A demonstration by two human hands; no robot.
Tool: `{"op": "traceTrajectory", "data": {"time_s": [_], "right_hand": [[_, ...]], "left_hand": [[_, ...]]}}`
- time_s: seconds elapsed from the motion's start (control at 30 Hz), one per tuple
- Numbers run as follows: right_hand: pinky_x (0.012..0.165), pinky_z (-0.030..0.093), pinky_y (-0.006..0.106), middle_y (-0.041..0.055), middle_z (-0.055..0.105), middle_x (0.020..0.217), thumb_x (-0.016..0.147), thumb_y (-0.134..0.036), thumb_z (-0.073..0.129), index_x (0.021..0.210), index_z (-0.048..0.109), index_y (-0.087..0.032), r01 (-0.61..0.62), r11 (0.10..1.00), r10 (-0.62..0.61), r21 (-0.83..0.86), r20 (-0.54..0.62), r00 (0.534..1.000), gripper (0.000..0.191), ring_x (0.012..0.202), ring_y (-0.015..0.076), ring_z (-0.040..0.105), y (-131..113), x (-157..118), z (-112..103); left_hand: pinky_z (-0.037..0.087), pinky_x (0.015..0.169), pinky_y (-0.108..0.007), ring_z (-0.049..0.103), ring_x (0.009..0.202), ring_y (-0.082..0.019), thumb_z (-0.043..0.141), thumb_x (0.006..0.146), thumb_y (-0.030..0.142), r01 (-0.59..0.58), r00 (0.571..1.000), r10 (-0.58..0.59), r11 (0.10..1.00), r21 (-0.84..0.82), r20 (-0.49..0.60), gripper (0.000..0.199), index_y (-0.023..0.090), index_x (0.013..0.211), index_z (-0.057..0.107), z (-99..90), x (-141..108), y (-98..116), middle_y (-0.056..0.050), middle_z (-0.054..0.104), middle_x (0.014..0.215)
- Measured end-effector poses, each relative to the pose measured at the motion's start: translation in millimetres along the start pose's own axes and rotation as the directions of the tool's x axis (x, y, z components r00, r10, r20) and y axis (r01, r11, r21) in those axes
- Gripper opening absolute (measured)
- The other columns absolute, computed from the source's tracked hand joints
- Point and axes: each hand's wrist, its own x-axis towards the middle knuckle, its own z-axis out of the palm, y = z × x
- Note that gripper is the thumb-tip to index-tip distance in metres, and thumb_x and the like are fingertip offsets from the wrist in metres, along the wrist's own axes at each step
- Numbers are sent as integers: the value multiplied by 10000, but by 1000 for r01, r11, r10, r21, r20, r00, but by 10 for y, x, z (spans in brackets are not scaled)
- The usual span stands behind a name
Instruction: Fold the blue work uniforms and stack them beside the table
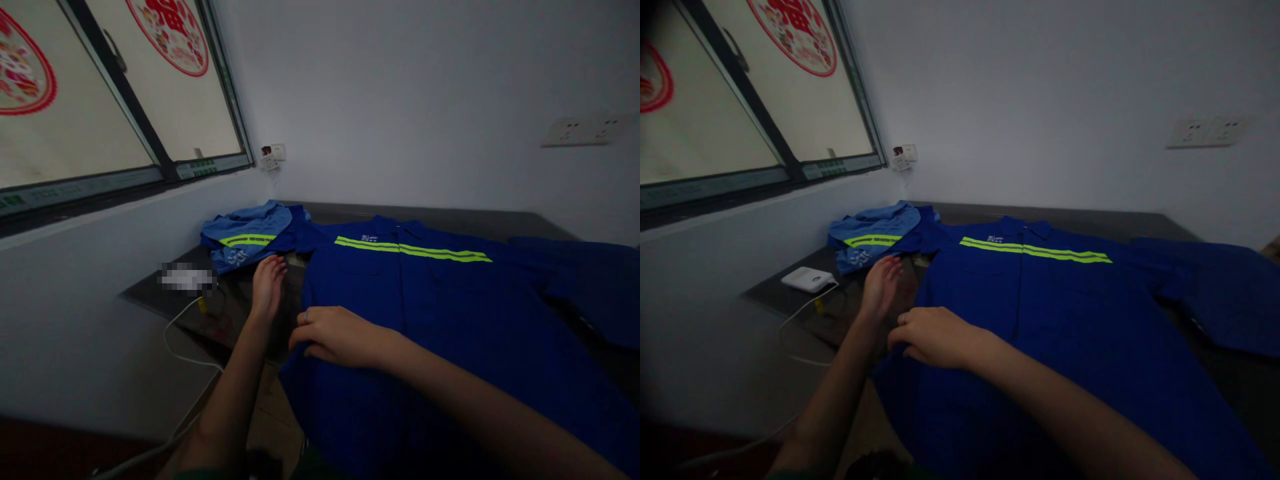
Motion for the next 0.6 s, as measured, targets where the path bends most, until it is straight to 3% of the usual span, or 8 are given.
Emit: {"op": "traceTrajectory", "data": {"time_s": [0.03, 0.07, 0.17, 0.3, 0.43, 0.6], "right_hand": [[710, 451, 254, 35, 632, 980, 875, -183, 592, 1075, 652, -215, -4, 1000, 4, -13, 2, 1000, 211, 912, 167, 593, 2, -67, -8], [682, 444, 252, 33, 629, 974, 876, -215, 603, 1065, 657, -219, -6, 999, 6, -32, 6, 1000, 197, 900, 169, 587, -1, -124, -13], [599, 405, 251, 35, 627, 966, 897, -275, 588, 1045, 668, -228, -1, 995, 3, -95, 19, 1000, 175, 867, 170, 568, -39, -256, -20], [540, 356, 262, 28, 628, 946, 929, -275, 535, 1045, 663, -235, -1, 990, -1, -141, -12, 1000, 177, 815, 160, 543, -94, -429, 27], [530, 337, 275, 9, 626, 880, 942, -214, 503, 995, 663, -223, -15, 988, 0, -156, -94, 996, 169, 744, 147, 507, -117, -656, 182], [524, 302, 284, -5, 621, 836, 931, -204, 537, 897, 649, -224, -47, 977, 8, -206, -187, 982, 118, 706, 145, 474, -178, -901, 352]], "left_hand": [[480, 766, -218, 586, 737, -102, 548, 819, 194, 166, 986, -166, 985, 36, -17, 37, 178, 825, 515, 137, 229, -99, -29, 574, 813], [490, 772, -242, 600, 743, -117, 550, 826, 193, 331, 943, -328, 938, 98, -49, 42, 171, 822, 515, 258, 433, -208, -51, 583, 831], [505, 709, -279, 607, 684, -145, 606, 802, 195, 449, 893, -439, 871, 201, -96, 97, 142, 823, 528, 524, 874, -526, -84, 594, 804], [459, 576, -239, 557, 559, -127, 634, 773, 202, 382, 924, -357, 855, 352, -135, 119, 153, 765, 526, 701, 1175, -818, -18, 564, 655], [373, 506, -216, 471, 490, -116, 581, 772, 185, 226, 974, -174, 815, 533, -147, 113, 174, 695, 499, 819, 1339, -979, 36, 471, 540], [389, 560, -223, 513, 581, -139, 536, 770, 224, -53, 998, 66, 720, 692, 9, 88, 184, 694, 517, 1213, 1450, -1081, 35, 496, 581]]}}
